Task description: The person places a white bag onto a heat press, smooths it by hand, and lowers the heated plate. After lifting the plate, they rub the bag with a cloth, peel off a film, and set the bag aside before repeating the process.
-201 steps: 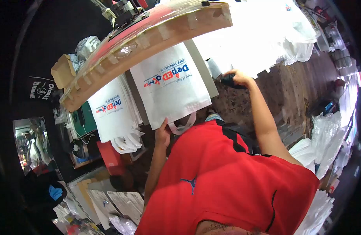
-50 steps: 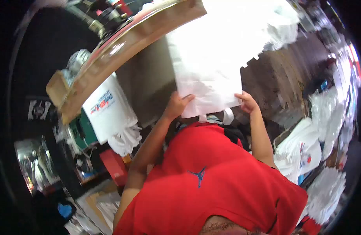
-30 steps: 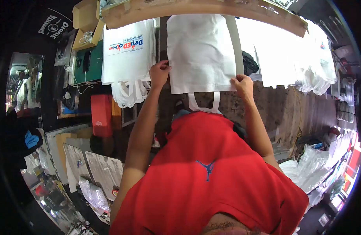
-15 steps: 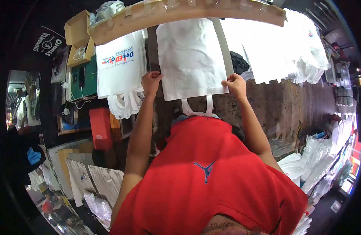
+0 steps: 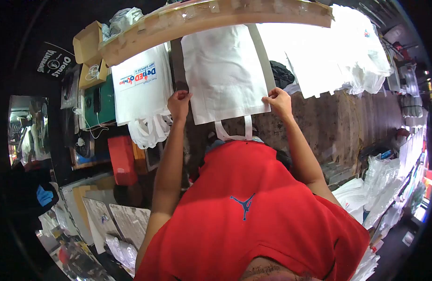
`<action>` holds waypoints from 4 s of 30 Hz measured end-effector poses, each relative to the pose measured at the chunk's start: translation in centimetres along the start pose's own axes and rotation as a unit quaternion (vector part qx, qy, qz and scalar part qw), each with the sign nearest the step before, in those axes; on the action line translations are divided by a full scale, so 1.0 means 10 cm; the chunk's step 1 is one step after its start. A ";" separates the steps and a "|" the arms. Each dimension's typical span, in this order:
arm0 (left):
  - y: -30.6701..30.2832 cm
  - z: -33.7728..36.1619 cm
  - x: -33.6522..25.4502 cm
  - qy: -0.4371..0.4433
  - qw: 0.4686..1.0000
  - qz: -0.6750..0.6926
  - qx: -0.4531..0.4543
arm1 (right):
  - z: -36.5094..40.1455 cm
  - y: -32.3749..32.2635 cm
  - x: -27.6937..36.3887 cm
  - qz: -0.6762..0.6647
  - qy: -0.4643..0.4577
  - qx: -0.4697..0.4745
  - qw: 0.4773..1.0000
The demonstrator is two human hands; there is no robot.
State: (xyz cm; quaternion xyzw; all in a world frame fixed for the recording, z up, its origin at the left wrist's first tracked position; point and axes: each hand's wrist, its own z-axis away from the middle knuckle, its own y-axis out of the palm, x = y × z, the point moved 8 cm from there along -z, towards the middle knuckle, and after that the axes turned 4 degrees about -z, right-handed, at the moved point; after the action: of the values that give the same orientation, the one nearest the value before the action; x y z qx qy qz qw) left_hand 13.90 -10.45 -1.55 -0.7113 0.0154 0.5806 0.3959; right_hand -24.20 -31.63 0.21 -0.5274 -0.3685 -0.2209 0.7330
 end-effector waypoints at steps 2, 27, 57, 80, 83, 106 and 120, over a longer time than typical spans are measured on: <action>0.02 0.07 -0.03 -0.006 1.000 -0.030 -0.003 | 0.01 0.00 0.02 -0.007 0.004 -0.003 1.000; 1.70 -0.56 -1.28 0.081 0.823 -0.486 0.282 | -1.28 -0.35 -0.50 -0.151 0.026 -0.012 0.988; 1.43 -0.28 -1.29 0.263 0.895 -0.339 0.125 | -0.57 0.41 1.80 -0.043 -0.305 0.004 0.951; 0.94 0.89 -1.15 0.358 0.901 -0.176 0.171 | 0.02 2.26 2.13 0.177 -0.329 0.135 0.918; 1.00 0.82 -1.11 0.360 0.894 -0.224 0.141 | 0.23 1.75 2.26 0.124 -0.308 0.152 0.931; 1.13 0.69 -0.96 0.290 0.919 -0.256 0.082 | -0.05 0.98 0.78 0.205 -0.337 -0.011 0.919; 1.10 0.71 -1.01 0.268 0.910 -0.310 0.064 | -0.06 0.90 0.75 0.171 -0.343 -0.035 0.923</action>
State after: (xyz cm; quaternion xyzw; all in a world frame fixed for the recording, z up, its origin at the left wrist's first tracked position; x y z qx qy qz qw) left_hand -0.46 -18.26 0.84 -0.7824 -0.0629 0.2139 0.5816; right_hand -12.84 -28.59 0.37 -0.6513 -0.4937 0.0896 0.5693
